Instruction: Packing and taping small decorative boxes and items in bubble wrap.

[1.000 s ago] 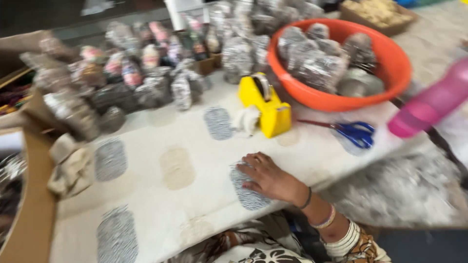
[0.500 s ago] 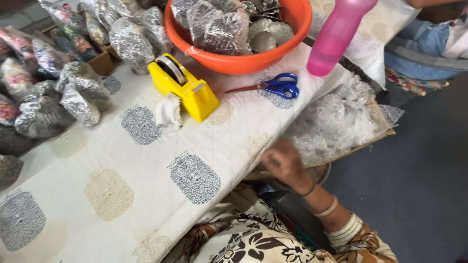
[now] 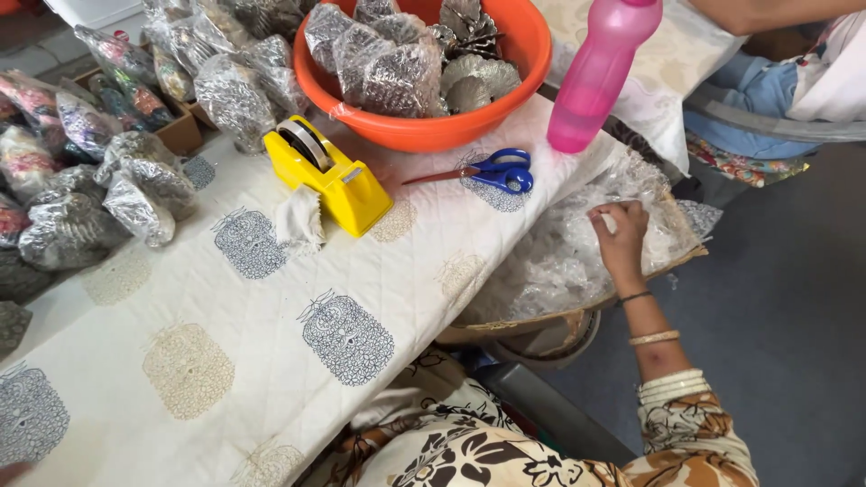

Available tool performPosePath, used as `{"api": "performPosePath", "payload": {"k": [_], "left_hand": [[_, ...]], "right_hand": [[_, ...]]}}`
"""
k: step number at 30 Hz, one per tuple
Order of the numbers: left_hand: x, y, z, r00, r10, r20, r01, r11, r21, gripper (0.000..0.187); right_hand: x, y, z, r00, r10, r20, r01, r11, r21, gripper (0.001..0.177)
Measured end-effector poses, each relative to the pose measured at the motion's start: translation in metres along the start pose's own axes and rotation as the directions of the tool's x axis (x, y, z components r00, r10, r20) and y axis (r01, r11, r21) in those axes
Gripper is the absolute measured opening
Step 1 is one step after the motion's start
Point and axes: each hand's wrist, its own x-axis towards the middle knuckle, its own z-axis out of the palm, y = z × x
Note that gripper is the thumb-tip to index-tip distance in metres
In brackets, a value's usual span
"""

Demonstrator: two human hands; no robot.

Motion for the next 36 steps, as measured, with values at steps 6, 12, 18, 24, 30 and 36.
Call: {"api": "performPosePath", "payload": {"k": [6,12,18,24,30,36], "left_hand": [[-0.068,0.244,-0.109,0.974,0.058,-0.217,-0.078,0.993,-0.088,0.062],[-0.101,0.359,-0.275,0.964,0.212,-0.159,-0.257,0.895,-0.364,0.051],[-0.086,0.423,-0.320,0.702,0.490,-0.517,-0.684,0.666,-0.298,0.031],[-0.019,0.503,-0.359,0.545,0.551,-0.632,-0.818,0.514,-0.257,0.043],[0.057,0.593,-0.382,0.313,0.401,-0.861,-0.900,0.415,-0.133,0.084],[0.113,0.613,-0.365,0.513,0.388,-0.766,-0.807,0.521,-0.277,0.056]], "right_hand": [[-0.010,-0.044,-0.017,0.996,-0.054,0.068,0.061,0.994,-0.094,0.044],[-0.012,-0.053,-0.014,0.996,0.021,0.085,-0.024,0.999,0.035,0.019],[-0.029,-0.040,-0.012,0.945,0.305,-0.118,-0.080,0.566,0.821,0.004],[-0.050,-0.075,-0.009,0.990,0.141,0.001,-0.068,0.470,0.880,0.007],[-0.060,-0.109,0.001,0.969,-0.122,0.213,-0.120,0.522,0.844,0.007],[-0.054,-0.104,-0.005,0.964,-0.176,0.199,-0.027,0.682,0.731,0.021]]}}
